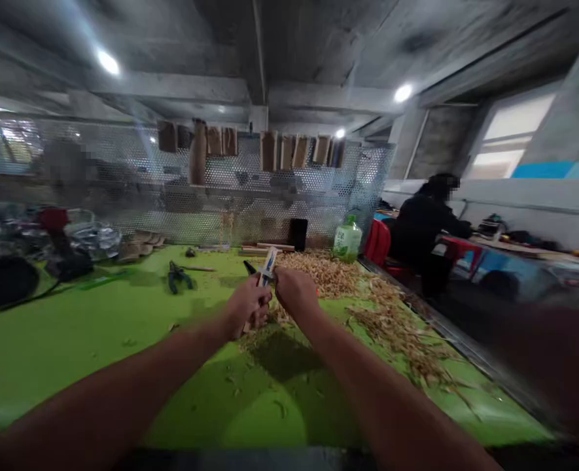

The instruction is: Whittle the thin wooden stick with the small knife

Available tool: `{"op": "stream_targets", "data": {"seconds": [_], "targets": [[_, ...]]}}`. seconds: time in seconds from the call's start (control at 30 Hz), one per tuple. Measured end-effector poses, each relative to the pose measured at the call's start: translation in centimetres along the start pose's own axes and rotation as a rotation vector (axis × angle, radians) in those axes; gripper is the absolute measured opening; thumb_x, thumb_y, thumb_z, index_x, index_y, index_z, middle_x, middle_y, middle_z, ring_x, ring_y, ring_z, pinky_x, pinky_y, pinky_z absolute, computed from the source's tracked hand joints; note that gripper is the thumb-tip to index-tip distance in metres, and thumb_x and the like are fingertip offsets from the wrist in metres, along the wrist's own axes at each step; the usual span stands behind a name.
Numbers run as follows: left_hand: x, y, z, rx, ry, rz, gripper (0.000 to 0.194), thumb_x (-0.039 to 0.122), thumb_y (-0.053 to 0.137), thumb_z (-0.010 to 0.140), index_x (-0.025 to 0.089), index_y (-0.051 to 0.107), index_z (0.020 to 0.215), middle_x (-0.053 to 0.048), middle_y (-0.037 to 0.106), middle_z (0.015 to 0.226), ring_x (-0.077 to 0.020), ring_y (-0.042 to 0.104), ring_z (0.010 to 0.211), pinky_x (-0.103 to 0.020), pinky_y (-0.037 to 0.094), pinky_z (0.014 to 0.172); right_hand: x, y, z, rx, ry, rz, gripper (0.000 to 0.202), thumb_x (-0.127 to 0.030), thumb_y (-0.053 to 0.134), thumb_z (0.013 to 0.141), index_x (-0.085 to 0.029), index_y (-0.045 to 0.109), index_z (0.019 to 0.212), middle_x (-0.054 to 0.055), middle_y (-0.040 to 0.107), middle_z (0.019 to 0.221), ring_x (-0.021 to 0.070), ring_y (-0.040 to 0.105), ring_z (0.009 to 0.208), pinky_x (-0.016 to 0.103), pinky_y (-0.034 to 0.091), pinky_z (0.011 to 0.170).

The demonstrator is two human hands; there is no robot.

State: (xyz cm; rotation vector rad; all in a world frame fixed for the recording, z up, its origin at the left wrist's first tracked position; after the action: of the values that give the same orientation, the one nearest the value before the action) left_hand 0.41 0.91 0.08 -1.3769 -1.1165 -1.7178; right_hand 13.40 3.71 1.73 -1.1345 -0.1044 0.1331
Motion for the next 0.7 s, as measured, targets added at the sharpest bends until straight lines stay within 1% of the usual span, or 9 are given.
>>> {"op": "stream_targets", "data": {"seconds": [0.13,0.27,0.43,0.57,0.63,0.67,0.7], "targets": [[0.3,0.7,-0.2,0.053,0.007,0.043,0.016,0.02,0.048,0.077,0.024,0.037,0.088,0.011,0.036,0.058,-0.0033,0.028,0.029,-0.016,0.023,0.029,-0.1,0.0,0.3,-0.016,0.023,-0.024,0.032,-0.025,0.034,0.093,-0.021,0.064,0.104,0.01,0.071,0.094,0.0193,0.064,0.086,0.025,0.038,0.07],[0.6,1.3,-0.8,0.063,0.011,0.094,0.016,0.018,0.047,0.076,0.023,0.04,0.09,0.011,0.035,0.056,-0.0032,0.027,0.03,-0.016,0.022,0.03,0.6,0.4,0.8,0.026,0.027,-0.04,0.032,-0.025,0.034,0.094,-0.019,0.064,0.104,0.01,0.07,0.096,0.0192,0.064,0.088,0.025,0.038,0.072],[0.4,1.5,-1.0,0.054,0.011,0.138,0.028,0.019,0.047,0.075,0.023,0.046,0.103,0.01,0.035,0.058,-0.0039,0.026,0.032,-0.015,0.022,0.03,1.8,1.2,1.3,0.071,0.024,-0.039,0.029,-0.023,0.037,0.092,-0.017,0.064,0.101,0.011,0.069,0.094,0.0196,0.063,0.087,0.025,0.038,0.073],[0.7,1.3,-1.0,0.037,-0.014,0.151,0.035,0.017,0.047,0.075,0.022,0.047,0.109,0.01,0.035,0.057,-0.0034,0.027,0.034,-0.015,0.023,0.032,1.8,1.4,1.5,0.081,0.019,-0.045,0.027,-0.02,0.039,0.091,-0.016,0.064,0.1,0.012,0.069,0.096,0.0192,0.063,0.09,0.025,0.038,0.075],[1.0,1.5,-1.3,0.04,-0.038,0.151,0.037,0.015,0.047,0.075,0.021,0.047,0.112,0.01,0.034,0.056,-0.0028,0.027,0.034,-0.014,0.023,0.033,2.0,1.5,1.8,0.093,-0.004,-0.038,0.028,-0.02,0.039,0.091,-0.016,0.065,0.103,0.012,0.069,0.098,0.0196,0.063,0.092,0.026,0.04,0.076],[1.1,1.7,-1.7,0.043,-0.052,0.151,0.038,0.015,0.048,0.076,0.021,0.046,0.114,0.01,0.035,0.056,-0.0026,0.027,0.034,-0.014,0.023,0.034,2.4,1.5,2.0,0.1,0.007,-0.03,0.029,-0.02,0.039,0.091,-0.017,0.065,0.105,0.012,0.069,0.098,0.0201,0.063,0.092,0.027,0.04,0.077],[1.1,2.0,-2.2,0.038,-0.064,0.157,0.04,0.016,0.049,0.078,0.02,0.046,0.117,0.01,0.036,0.055,-0.0027,0.028,0.034,-0.014,0.023,0.034,3.2,1.6,2.2,0.099,0.047,-0.018,0.031,-0.02,0.039,0.091,-0.018,0.066,0.106,0.012,0.07,0.098,0.0207,0.064,0.093,0.027,0.041,0.078]]}}
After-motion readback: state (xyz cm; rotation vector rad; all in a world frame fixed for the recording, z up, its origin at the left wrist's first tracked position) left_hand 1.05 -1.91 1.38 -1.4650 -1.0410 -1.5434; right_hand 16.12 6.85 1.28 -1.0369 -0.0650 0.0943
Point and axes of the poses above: each hand's wrist, its own z-axis towards the middle knuckle, its own y-axis out of the palm, x = y × z, the point moved 1 cm from there along z, towards the middle knuckle
